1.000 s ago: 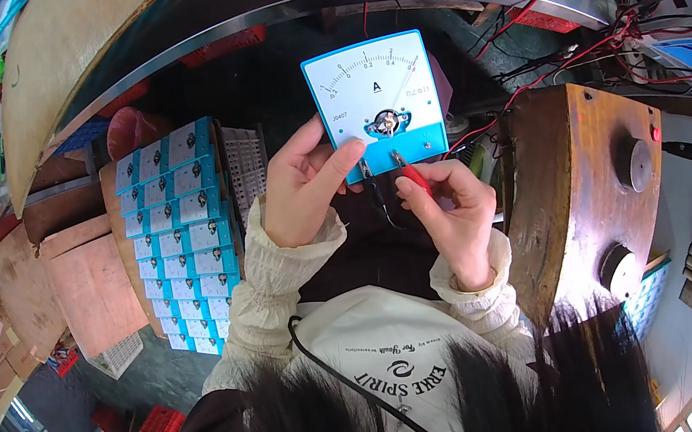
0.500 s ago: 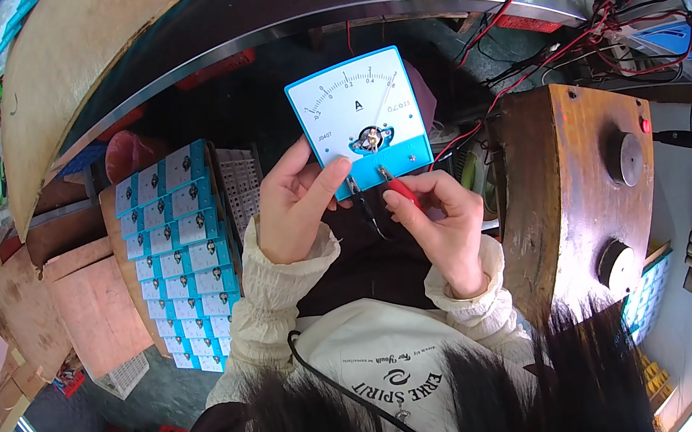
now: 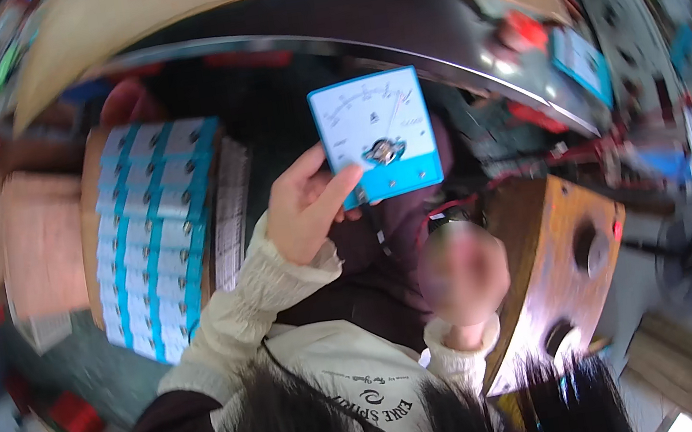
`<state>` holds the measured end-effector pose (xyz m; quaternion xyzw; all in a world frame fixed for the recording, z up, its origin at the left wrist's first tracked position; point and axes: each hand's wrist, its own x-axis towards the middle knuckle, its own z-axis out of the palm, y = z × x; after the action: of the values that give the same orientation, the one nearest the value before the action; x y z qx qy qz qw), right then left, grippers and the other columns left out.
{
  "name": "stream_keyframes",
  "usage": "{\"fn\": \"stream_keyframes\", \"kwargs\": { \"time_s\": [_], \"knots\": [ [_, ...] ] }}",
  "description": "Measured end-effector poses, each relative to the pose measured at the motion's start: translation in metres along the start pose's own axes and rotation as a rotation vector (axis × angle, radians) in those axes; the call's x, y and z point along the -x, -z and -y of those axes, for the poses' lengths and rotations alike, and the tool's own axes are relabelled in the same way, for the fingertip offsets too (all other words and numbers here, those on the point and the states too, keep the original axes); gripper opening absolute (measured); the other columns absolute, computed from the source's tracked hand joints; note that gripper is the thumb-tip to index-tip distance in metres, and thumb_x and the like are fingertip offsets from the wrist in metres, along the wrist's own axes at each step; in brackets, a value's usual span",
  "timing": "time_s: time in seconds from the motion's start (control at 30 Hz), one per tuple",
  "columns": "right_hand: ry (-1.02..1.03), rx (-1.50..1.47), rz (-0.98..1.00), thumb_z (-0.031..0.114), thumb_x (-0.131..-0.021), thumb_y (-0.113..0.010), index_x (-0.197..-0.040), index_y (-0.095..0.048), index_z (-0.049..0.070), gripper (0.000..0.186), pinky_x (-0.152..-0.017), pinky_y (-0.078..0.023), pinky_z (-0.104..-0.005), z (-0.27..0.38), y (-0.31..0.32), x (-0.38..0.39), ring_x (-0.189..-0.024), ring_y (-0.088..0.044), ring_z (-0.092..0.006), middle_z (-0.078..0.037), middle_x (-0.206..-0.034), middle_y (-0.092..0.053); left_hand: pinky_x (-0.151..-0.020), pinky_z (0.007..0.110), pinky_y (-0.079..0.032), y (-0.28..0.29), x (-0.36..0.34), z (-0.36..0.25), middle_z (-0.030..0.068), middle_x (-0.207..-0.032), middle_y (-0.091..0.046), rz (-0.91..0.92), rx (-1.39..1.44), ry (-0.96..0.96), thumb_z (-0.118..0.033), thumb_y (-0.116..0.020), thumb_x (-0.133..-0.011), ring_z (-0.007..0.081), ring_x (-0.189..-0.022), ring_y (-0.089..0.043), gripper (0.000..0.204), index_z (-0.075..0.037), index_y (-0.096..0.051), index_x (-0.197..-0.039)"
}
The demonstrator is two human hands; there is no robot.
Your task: Testing ammeters by connecting test leads to their terminals and placing them in storage crates.
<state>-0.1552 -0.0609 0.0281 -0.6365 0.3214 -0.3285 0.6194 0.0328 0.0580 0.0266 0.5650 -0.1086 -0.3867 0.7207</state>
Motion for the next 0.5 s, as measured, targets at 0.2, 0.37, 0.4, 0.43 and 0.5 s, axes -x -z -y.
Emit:
{"fn": "stream_keyframes", "kwargs": {
  "time_s": [0.2, 0.37, 0.4, 0.43, 0.5],
  "knots": [
    [0.205, 0.5, 0.251, 0.002, -0.092, -0.073, -0.105, -0.065, -0.005, 0.017, -0.07, -0.049, -0.0196, -0.011, -0.05, 0.012, -0.081, -0.06, -0.0073, -0.009, -0.095, -0.071, -0.062, 0.026, -0.05, 0.01, 0.022, 0.02, 0.0076, -0.088, -0.07, 0.021, -0.076, -0.001, -0.016, -0.075, -0.091, 0.0073, -0.08, -0.065, 0.038, 0.001, -0.059, -0.122],
    [0.224, 0.52, 0.499, 0.003, -0.087, -0.079, -0.098, -0.069, -0.003, 0.016, -0.062, -0.046, -0.0196, -0.027, -0.073, -0.001, -0.069, -0.056, -0.0056, -0.002, -0.082, -0.067, -0.064, 0.031, -0.055, 0.106, 0.052, 0.037, 0.0099, -0.088, -0.071, -0.599, -0.153, -0.178, -0.02, -0.074, -0.092, 0.0128, -0.073, -0.067, 0.04, 0.002, -0.058, -0.123],
    [0.215, 0.53, 0.541, 0.001, -0.086, -0.079, -0.099, -0.069, -0.004, 0.017, -0.064, -0.049, -0.0207, -0.029, -0.069, -0.006, -0.07, -0.059, -0.0075, -0.005, -0.084, -0.068, -0.065, 0.032, -0.056, 0.148, 0.06, 0.037, 0.0102, -0.089, -0.072, -0.73, -0.162, -0.294, -0.022, -0.073, -0.093, 0.0142, -0.073, -0.068, 0.042, 0.002, -0.058, -0.124],
    [0.187, 0.493, 0.516, 0.007, -0.088, -0.079, -0.097, -0.069, -0.001, 0.016, -0.065, -0.048, -0.0186, -0.037, -0.069, -0.011, -0.069, -0.061, -0.0046, 0.0, -0.077, -0.068, -0.064, 0.031, -0.055, 0.196, 0.073, 0.035, 0.0105, -0.093, -0.073, -0.83, -0.193, -0.319, -0.027, -0.072, -0.094, 0.0151, -0.073, -0.069, 0.047, 0.001, -0.055, -0.128],
    [0.246, 0.645, 0.48, 0.011, -0.091, -0.077, -0.098, -0.068, -0.002, 0.018, -0.067, -0.051, -0.021, -0.048, -0.062, -0.021, -0.075, -0.066, -0.0083, -0.005, -0.083, -0.071, -0.063, 0.027, -0.052, 0.29, 0.099, 0.036, 0.0085, -0.097, -0.074, -1.146, -0.273, -0.147, -0.026, -0.072, -0.095, 0.0155, -0.071, -0.069, 0.048, -0.001, -0.055, -0.132]
  ]
}}
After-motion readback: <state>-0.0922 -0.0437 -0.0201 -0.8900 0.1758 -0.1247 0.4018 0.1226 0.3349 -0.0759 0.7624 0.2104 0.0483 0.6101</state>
